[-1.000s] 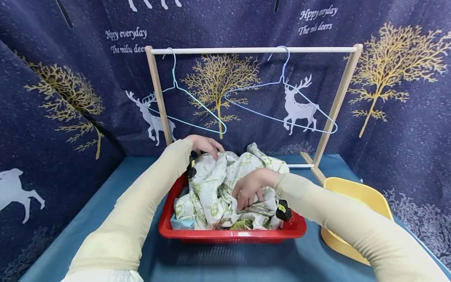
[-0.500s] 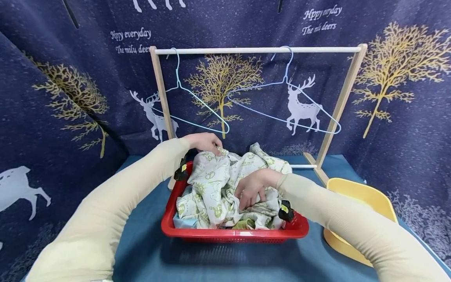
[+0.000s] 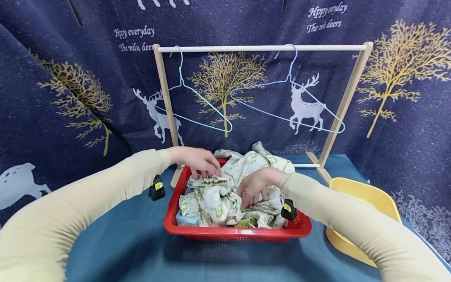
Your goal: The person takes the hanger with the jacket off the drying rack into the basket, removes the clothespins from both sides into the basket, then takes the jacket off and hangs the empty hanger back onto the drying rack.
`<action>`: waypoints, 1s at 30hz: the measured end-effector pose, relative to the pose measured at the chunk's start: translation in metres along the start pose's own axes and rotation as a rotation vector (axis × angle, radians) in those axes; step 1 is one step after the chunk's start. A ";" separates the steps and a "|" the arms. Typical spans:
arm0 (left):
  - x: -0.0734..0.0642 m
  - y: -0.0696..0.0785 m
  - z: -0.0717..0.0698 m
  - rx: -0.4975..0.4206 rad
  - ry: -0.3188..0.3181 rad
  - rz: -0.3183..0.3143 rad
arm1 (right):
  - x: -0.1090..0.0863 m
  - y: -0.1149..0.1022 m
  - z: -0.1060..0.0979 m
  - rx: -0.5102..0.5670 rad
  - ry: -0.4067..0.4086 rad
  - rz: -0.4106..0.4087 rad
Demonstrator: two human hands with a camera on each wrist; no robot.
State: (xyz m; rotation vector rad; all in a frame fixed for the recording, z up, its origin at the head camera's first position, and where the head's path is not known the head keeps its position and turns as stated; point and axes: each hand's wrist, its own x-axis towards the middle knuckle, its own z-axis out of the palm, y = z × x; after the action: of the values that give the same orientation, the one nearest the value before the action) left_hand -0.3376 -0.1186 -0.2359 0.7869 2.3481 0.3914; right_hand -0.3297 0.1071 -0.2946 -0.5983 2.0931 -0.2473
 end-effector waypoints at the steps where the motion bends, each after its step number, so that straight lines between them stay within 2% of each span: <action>1: -0.002 0.002 0.004 -0.010 -0.023 -0.010 | 0.000 0.000 0.000 -0.001 0.005 0.000; 5: -0.003 0.004 0.018 -0.026 -0.098 -0.029 | -0.001 0.001 -0.001 0.000 0.003 -0.003; 10: 0.004 0.001 0.034 -0.009 -0.170 -0.076 | -0.002 0.004 0.001 0.002 0.011 -0.014; 15: 0.017 -0.010 0.049 -0.084 -0.230 -0.162 | -0.002 0.003 0.002 -0.012 0.017 -0.029; 20: 0.031 -0.012 0.051 -0.166 -0.283 -0.248 | -0.002 0.001 -0.001 -0.011 -0.007 -0.024; 23: 0.037 -0.006 0.051 -0.130 -0.304 -0.279 | -0.005 -0.001 -0.004 -0.025 -0.020 -0.031; 27: 0.042 0.002 0.052 -0.047 -0.297 -0.285 | -0.015 -0.004 -0.010 -0.063 0.001 -0.040; 30: 0.044 0.004 0.051 -0.025 -0.301 -0.285 | -0.027 -0.008 -0.017 -0.091 0.014 -0.057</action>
State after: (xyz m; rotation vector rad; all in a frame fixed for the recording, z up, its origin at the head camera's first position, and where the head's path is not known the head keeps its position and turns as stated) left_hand -0.3308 -0.0843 -0.2939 0.4526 2.1254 0.1657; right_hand -0.3289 0.1129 -0.2618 -0.7130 2.1119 -0.1898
